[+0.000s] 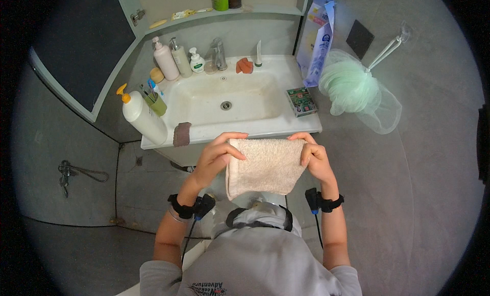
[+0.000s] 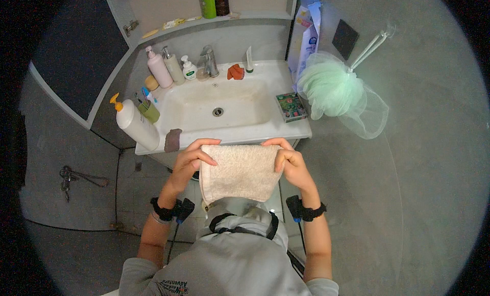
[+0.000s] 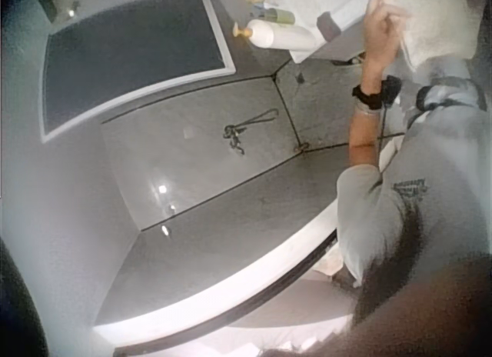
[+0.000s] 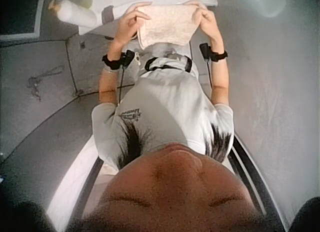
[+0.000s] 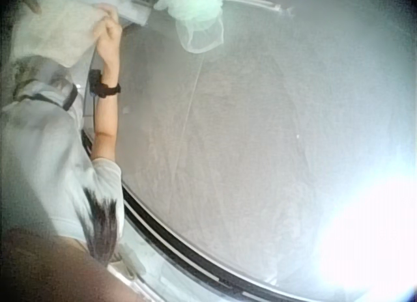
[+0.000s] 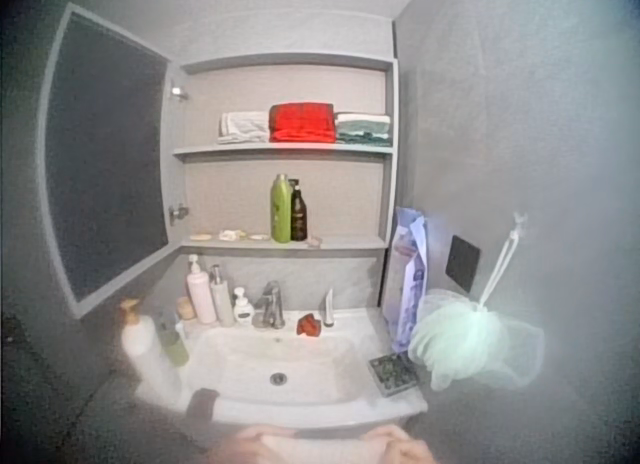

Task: The person folds a white towel and a tan towel, placing each into a bathroom cabinet. They move a loofah and place a box and several bottles into the cabinet, then wipe the cabinet shelf and a green bottle with a cloth.

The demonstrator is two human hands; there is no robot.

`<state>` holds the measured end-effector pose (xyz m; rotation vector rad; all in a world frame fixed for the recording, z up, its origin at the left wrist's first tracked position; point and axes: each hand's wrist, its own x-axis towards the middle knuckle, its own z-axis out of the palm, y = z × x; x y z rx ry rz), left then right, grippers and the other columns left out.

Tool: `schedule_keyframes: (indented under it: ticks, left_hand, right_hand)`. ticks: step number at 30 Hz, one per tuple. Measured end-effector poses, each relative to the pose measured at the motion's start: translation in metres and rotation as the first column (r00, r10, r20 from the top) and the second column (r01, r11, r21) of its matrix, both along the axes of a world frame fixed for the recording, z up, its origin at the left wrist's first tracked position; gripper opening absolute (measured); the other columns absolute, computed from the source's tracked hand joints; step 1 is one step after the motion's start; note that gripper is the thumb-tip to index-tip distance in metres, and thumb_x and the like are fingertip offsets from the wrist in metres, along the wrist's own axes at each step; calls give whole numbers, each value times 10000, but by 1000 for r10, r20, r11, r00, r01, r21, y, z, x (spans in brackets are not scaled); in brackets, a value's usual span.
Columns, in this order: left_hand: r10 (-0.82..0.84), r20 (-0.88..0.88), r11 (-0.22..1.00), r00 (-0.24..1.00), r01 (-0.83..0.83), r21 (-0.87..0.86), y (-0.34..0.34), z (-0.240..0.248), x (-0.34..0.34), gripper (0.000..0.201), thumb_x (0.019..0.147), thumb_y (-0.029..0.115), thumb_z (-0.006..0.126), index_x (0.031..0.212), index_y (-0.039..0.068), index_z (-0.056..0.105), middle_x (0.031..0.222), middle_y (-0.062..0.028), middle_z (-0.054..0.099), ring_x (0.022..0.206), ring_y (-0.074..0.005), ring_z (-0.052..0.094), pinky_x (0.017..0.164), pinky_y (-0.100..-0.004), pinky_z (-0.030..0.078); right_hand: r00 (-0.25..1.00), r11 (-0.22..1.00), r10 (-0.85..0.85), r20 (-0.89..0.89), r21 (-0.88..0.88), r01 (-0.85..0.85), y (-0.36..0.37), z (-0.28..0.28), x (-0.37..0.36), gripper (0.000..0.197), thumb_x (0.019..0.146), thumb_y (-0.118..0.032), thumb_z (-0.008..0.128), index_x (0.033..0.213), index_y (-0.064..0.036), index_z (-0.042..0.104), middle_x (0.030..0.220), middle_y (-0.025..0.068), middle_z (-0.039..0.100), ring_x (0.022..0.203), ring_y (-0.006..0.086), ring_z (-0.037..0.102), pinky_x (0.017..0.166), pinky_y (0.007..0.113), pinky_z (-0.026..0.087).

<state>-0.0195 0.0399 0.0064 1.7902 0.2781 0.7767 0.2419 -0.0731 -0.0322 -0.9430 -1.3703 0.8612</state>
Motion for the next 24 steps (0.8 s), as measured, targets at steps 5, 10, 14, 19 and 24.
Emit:
schedule_keyframes:
  ticks: [5, 10, 14, 19, 24]
  left_hand:
    - [191, 9, 981, 981, -192, 13, -17, -5, 10, 200, 676, -56, 664, 772, 61, 534, 1241, -138, 439, 1170, -225, 403, 1003, -362, 246]
    - [249, 120, 963, 961, -232, -136, -15, -20, 18, 193, 713, -35, 660, 821, 56, 528, 1239, -136, 424, 1105, -181, 439, 910, -303, 352]
    - [345, 97, 912, 933, -310, -268, -10, -25, 14, 205, 733, -24, 653, 865, 58, 520, 1247, -140, 411, 1078, -166, 452, 893, -290, 380]
    - [348, 49, 909, 936, -325, -261, -19, -18, 6, 337, 776, 26, 621, 1089, 41, 497, 1229, -148, 435, 1133, -186, 435, 915, -323, 386]
    - [215, 196, 764, 957, -40, -644, -18, -28, 4, 531, 907, 384, 409, 1302, 33, 358, 1262, -164, 436, 1181, -231, 416, 977, -364, 347]
  right_hand:
    - [932, 983, -67, -355, -181, 2, 5, -17, -15, 234, 875, -156, 464, 1095, -79, 481, 1211, 136, 491, 1083, 214, 508, 887, 345, 439]
    - [885, 830, -256, -389, -558, -5, -4, -57, -27, 665, 901, -554, 280, 1344, -58, 298, 1330, 144, 383, 1189, 236, 426, 946, 380, 395]
    - [819, 913, 28, -573, -320, -254, -5, -70, -18, 853, 834, -680, 261, 1359, -7, 247, 1370, 164, 316, 1246, 256, 353, 994, 397, 340]
    - [983, 864, 32, -183, -490, -119, -6, -46, -27, 690, 751, -210, 701, 1281, 43, 337, 1223, 165, 477, 1134, 229, 463, 966, 350, 349]
    - [885, 893, -15, -466, -405, -198, -8, -30, -31, 620, 792, -186, 659, 1268, 48, 338, 1196, 141, 492, 1089, 193, 497, 900, 317, 422]
